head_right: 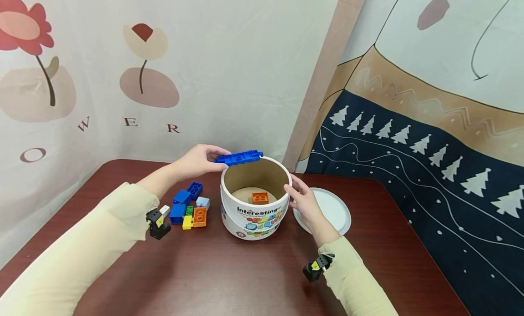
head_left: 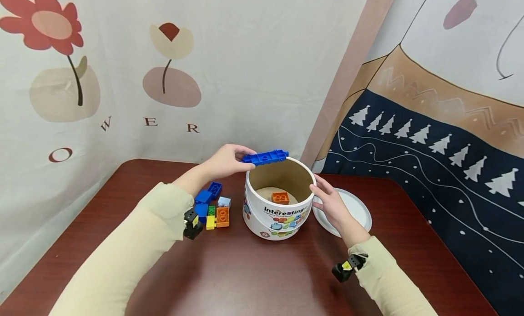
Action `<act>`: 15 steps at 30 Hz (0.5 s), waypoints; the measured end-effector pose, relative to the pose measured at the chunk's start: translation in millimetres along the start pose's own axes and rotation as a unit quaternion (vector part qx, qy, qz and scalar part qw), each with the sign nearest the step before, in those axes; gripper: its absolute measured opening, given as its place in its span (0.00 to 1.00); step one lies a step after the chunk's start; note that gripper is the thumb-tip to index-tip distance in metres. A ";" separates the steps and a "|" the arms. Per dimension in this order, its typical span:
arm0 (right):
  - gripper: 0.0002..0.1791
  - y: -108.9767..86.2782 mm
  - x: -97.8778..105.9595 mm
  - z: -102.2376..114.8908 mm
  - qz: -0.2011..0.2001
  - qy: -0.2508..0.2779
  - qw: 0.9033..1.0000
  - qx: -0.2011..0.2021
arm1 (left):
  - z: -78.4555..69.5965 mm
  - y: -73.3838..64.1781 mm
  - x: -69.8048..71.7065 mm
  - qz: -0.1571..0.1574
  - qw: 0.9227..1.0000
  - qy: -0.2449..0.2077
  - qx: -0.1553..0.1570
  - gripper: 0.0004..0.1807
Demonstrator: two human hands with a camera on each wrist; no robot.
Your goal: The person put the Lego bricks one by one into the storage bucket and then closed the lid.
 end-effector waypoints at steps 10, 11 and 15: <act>0.29 0.7 -0.3 -0.3 0.001 -0.002 1.000 0.003 | -5.8 10.1 -23.9 0.028 1.000 0.001 -0.005 0.24; 0.29 0.6 -0.3 -0.3 0.002 -0.002 1.000 0.004 | -5.3 10.1 -25.8 0.031 1.000 0.000 -0.005 0.24; 0.29 0.2 0.2 -0.2 0.004 -0.002 1.000 0.005 | -3.0 9.3 -33.2 0.043 0.999 -0.004 -0.007 0.23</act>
Point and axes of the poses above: each hand's wrist, its own y-axis towards the middle knuckle, its own x-axis out of the back of the hand, z = x × y, the point moved 1 cm from there along y, towards the middle knuckle, and after that the axes turned 12 degrees about -y, right-handed, at the moved point
